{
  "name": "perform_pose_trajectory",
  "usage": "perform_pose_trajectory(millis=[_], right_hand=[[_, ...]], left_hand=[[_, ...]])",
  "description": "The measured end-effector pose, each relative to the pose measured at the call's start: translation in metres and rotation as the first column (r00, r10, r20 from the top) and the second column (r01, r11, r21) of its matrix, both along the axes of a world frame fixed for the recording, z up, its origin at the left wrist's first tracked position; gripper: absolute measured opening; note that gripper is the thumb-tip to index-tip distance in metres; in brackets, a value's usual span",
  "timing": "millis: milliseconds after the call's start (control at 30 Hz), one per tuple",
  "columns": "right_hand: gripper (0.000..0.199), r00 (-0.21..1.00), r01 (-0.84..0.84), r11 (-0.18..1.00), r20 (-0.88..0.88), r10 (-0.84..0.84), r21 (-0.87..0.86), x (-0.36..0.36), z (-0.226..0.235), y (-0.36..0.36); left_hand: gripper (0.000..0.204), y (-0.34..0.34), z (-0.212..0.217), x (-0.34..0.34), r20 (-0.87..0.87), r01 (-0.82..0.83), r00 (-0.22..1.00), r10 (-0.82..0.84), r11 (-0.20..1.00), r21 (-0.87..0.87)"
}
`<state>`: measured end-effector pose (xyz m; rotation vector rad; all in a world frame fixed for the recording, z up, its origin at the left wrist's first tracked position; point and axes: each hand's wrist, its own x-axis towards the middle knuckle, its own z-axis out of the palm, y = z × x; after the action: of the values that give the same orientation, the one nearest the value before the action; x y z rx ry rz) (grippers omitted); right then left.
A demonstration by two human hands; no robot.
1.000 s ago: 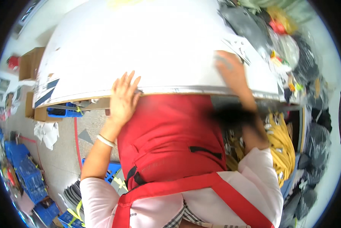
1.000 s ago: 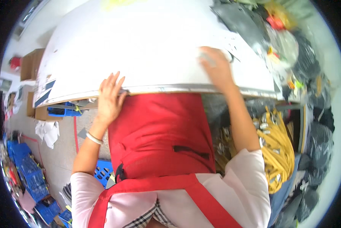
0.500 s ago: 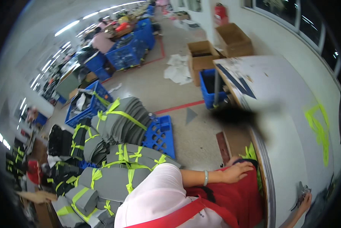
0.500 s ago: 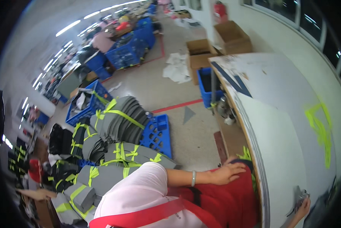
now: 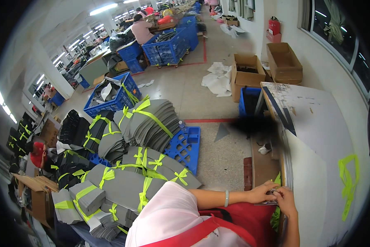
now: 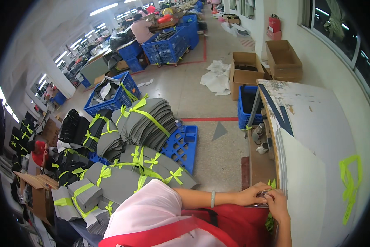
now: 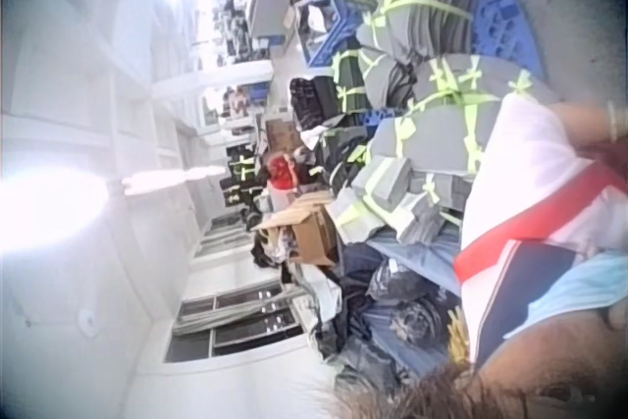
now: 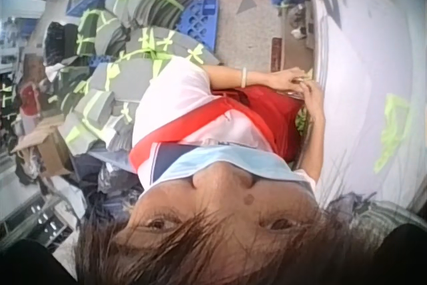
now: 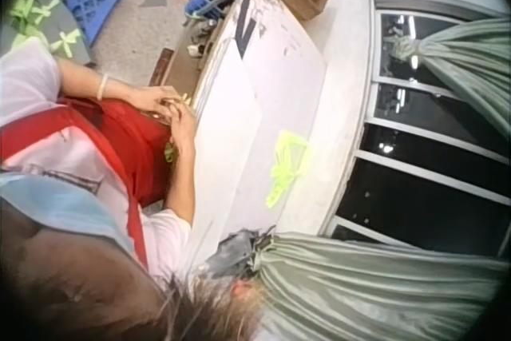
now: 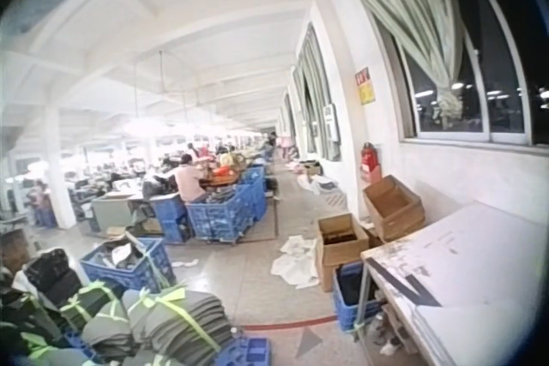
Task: The person moves a large white board onto a workbench and secures it with clips. They then use a small white pad to wipe the surface of a dark grey board placed on top of the white board, repeatedly rubbing the surface.
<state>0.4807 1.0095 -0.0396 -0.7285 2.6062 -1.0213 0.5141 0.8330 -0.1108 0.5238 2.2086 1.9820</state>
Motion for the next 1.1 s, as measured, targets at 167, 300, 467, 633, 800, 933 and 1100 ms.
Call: perform_pose_trajectory(millis=[167,300,467,633,800,933,1100], right_hand=[[0.011,0.986,-0.138,0.990,0.092,0.137,0.012,0.014,0.014,-0.022],[0.015,0.983,-0.161,0.987,0.088,0.161,-0.015,0.020,0.009,-0.020],[0.025,0.999,0.052,0.998,-0.015,-0.052,-0.032,0.021,0.017,-0.001],[0.031,0.968,0.222,0.975,0.126,-0.216,-0.032,0.032,0.036,0.016],[0.040,0.944,0.104,0.994,0.320,-0.085,-0.043,0.035,0.050,0.017],[0.045,0.938,0.064,0.997,0.338,-0.071,0.032,0.023,0.068,0.006],[0.050,0.965,0.127,0.987,0.241,-0.100,-0.097,-0.013,0.060,0.035]], left_hand=[[0.047,-0.002,-0.047,0.010,0.152,0.053,0.984,-0.088,0.973,0.224],[0.037,-0.003,-0.043,0.019,0.318,0.038,0.927,-0.199,0.893,0.449],[0.035,-0.006,-0.031,0.023,0.444,-0.041,0.886,-0.135,0.931,0.363],[0.065,0.003,-0.040,0.018,0.463,-0.065,0.865,-0.194,0.871,0.488],[0.087,0.012,-0.011,0.008,0.194,0.181,0.955,-0.224,0.960,0.213],[0.085,0.011,0.018,-0.003,0.159,0.214,0.959,-0.232,0.969,0.126],[0.069,-0.005,0.024,-0.043,0.229,0.278,0.901,-0.367,0.897,0.344]])
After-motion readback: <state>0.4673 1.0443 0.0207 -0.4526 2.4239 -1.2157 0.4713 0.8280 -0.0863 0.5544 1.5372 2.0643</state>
